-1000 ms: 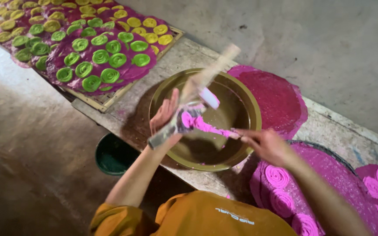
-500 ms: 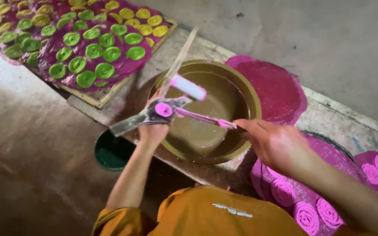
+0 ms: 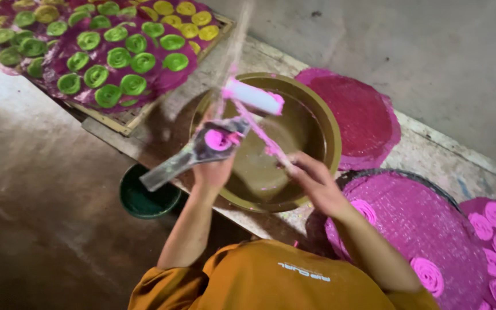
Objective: The person uses a wooden roller and scraper to form pink paste into rose-shaped rolls on a glittery pink mat. They repeatedly clean the tools in a water basin and continue forming rolls. Later, they lift a steamer lid to reveal cooked pink and green rolls, then place a perforated tray over the mat.
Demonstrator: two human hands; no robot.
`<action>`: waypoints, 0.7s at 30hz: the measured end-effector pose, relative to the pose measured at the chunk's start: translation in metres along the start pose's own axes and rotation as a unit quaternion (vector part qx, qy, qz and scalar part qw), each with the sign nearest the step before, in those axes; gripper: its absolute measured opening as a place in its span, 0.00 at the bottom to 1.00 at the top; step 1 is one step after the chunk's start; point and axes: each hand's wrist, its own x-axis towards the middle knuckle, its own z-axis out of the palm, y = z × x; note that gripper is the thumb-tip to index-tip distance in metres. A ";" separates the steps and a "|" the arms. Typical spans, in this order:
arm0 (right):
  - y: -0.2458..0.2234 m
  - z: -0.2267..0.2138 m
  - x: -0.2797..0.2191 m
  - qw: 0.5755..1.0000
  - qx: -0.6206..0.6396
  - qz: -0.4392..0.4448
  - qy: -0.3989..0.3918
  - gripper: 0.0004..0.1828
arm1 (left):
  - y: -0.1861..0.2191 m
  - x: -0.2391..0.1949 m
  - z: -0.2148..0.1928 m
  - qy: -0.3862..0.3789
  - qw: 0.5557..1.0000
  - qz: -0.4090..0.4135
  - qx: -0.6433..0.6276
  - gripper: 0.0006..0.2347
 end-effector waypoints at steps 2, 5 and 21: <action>0.001 0.024 0.018 0.992 -0.098 -0.062 0.049 0.08 | 0.011 -0.007 0.016 -0.008 0.997 0.056 0.050 0.18; 0.006 0.048 0.017 0.950 -0.274 -0.076 0.129 0.07 | 0.003 -0.007 0.019 -0.031 0.996 -0.072 0.044 0.10; 0.031 0.027 0.005 0.965 0.180 0.185 -0.044 0.14 | -0.010 -0.001 0.003 0.006 0.998 0.031 0.054 0.06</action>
